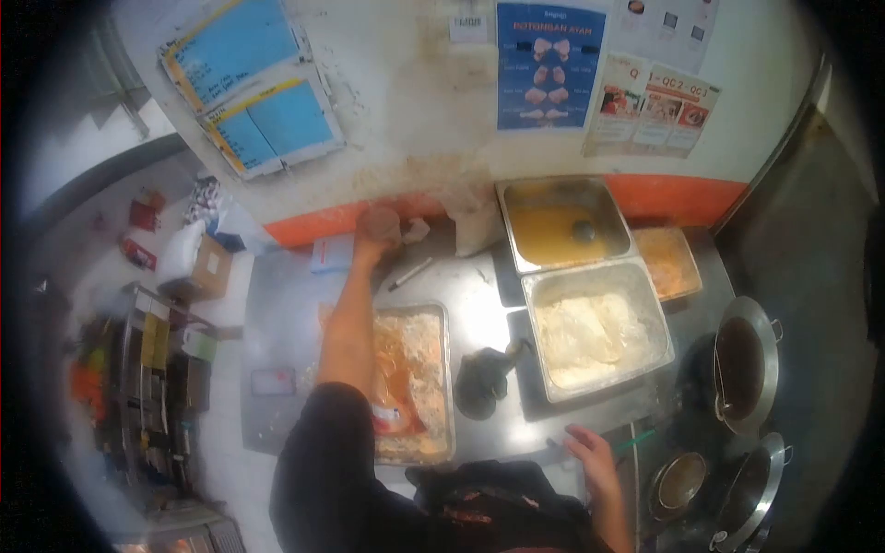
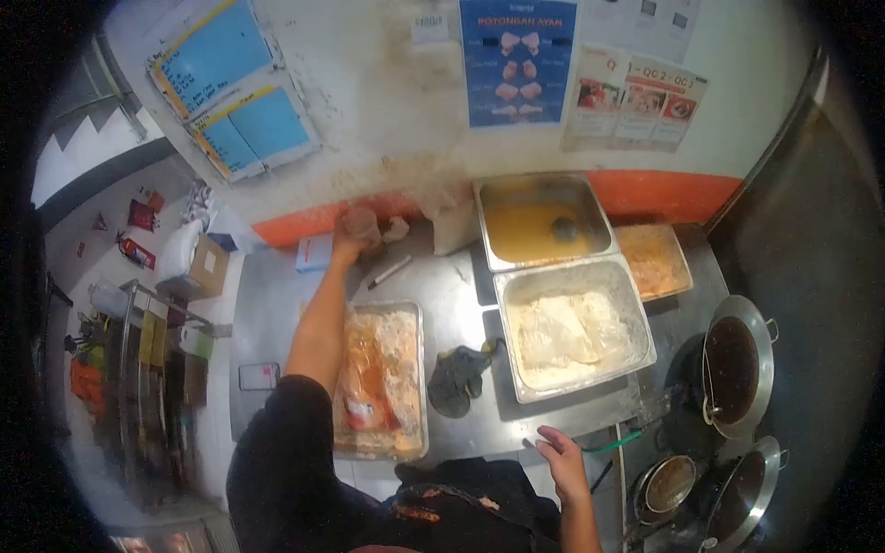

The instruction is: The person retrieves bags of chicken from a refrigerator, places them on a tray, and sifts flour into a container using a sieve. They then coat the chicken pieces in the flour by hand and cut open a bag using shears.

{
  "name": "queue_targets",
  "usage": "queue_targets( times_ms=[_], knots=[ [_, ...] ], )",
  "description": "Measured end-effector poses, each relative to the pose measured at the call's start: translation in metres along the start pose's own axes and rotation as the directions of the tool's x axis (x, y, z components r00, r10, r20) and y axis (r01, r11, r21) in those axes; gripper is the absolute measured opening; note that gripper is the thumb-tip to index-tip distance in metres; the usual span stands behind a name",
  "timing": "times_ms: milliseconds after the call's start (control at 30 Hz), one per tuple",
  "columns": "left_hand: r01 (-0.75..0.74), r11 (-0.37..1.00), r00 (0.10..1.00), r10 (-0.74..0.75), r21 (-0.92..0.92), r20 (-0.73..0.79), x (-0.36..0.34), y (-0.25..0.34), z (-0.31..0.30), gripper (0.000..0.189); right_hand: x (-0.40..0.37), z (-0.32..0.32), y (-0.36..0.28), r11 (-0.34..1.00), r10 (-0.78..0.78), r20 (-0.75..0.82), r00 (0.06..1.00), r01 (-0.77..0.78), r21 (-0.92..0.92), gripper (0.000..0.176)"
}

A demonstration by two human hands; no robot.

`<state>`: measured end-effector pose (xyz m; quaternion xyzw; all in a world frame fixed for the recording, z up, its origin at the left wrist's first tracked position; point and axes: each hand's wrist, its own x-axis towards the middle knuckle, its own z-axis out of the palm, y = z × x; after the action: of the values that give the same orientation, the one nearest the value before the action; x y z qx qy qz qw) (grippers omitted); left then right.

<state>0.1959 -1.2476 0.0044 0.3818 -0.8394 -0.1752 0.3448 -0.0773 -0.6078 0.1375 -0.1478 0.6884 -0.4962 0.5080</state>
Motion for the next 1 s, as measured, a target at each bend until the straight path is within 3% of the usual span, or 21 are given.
queue_targets(
  times_ms=[67, 200, 300, 367, 400, 467, 500, 567, 600, 667, 767, 1000],
  knots=[
    [0.283, 0.902, 0.919, -0.353, -0.325, -0.178, -0.017, 0.064, -0.016, 0.097, 0.004, 0.004, -0.008, 1.000, -0.016, -0.013, 1.000, 0.016, 0.007, 0.039],
    [0.390, 0.866, 0.855, -0.467, -0.314, -0.224, -0.018, 0.079, -0.022, 0.098, 0.006, 0.011, -0.021, 0.999, -0.048, -0.031, 0.998, 0.047, -0.006, 0.037],
    [0.312, 0.883, 0.858, -0.420, -0.350, -0.295, -0.015, 0.084, -0.044, 0.096, 0.006, 0.016, -0.022, 0.999, -0.019, 0.003, 1.000, 0.019, -0.040, 0.040],
    [0.141, 0.941, 0.875, -0.264, -0.308, -0.406, -0.017, 0.102, -0.066, 0.096, 0.006, 0.019, -0.013, 0.999, -0.042, 0.029, 0.999, 0.042, 0.010, 0.039],
    [0.151, 0.943, 0.873, -0.268, -0.297, -0.408, -0.024, 0.116, -0.080, 0.096, 0.005, 0.022, -0.013, 0.999, -0.031, 0.042, 0.999, 0.030, 0.014, 0.038],
    [-0.037, 0.820, 0.874, -0.250, -0.571, -0.416, -0.027, 0.167, -0.120, 0.092, 0.006, 0.027, -0.013, 0.999, -0.033, 0.059, 0.998, 0.032, 0.029, 0.036],
    [-0.038, 0.829, 0.872, -0.245, -0.558, -0.424, -0.033, 0.192, -0.139, 0.092, 0.007, 0.031, -0.015, 0.999, -0.037, 0.060, 0.998, 0.034, 0.036, 0.034],
    [-0.087, 0.706, 0.932, -0.192, -0.702, -0.309, -0.053, 0.242, -0.173, 0.089, 0.008, 0.038, -0.020, 0.998, -0.055, 0.077, 0.996, 0.052, 0.036, 0.034],
    [-0.086, 0.713, 0.930, -0.193, -0.696, -0.313, -0.062, 0.261, -0.190, 0.089, 0.011, 0.040, -0.020, 0.997, -0.074, 0.089, 0.993, 0.072, 0.033, 0.034],
    [-0.072, 0.661, 0.994, -0.016, -0.747, -0.110, -0.084, 0.292, -0.218, 0.088, 0.009, 0.046, -0.026, 0.993, -0.114, 0.129, 0.985, 0.109, 0.048, 0.034],
    [-0.013, 0.663, 0.999, 0.031, -0.748, 0.010, -0.115, 0.319, -0.250, 0.089, 0.006, 0.055, -0.032, 0.985, -0.165, 0.176, 0.970, 0.152, 0.083, 0.034],
    [-0.011, 0.832, 0.999, -0.013, -0.555, -0.039, -0.161, 0.348, -0.297, 0.093, -0.005, 0.071, -0.029, 0.984, -0.179, 0.225, 0.958, 0.169, 0.063, 0.034]
  ],
)
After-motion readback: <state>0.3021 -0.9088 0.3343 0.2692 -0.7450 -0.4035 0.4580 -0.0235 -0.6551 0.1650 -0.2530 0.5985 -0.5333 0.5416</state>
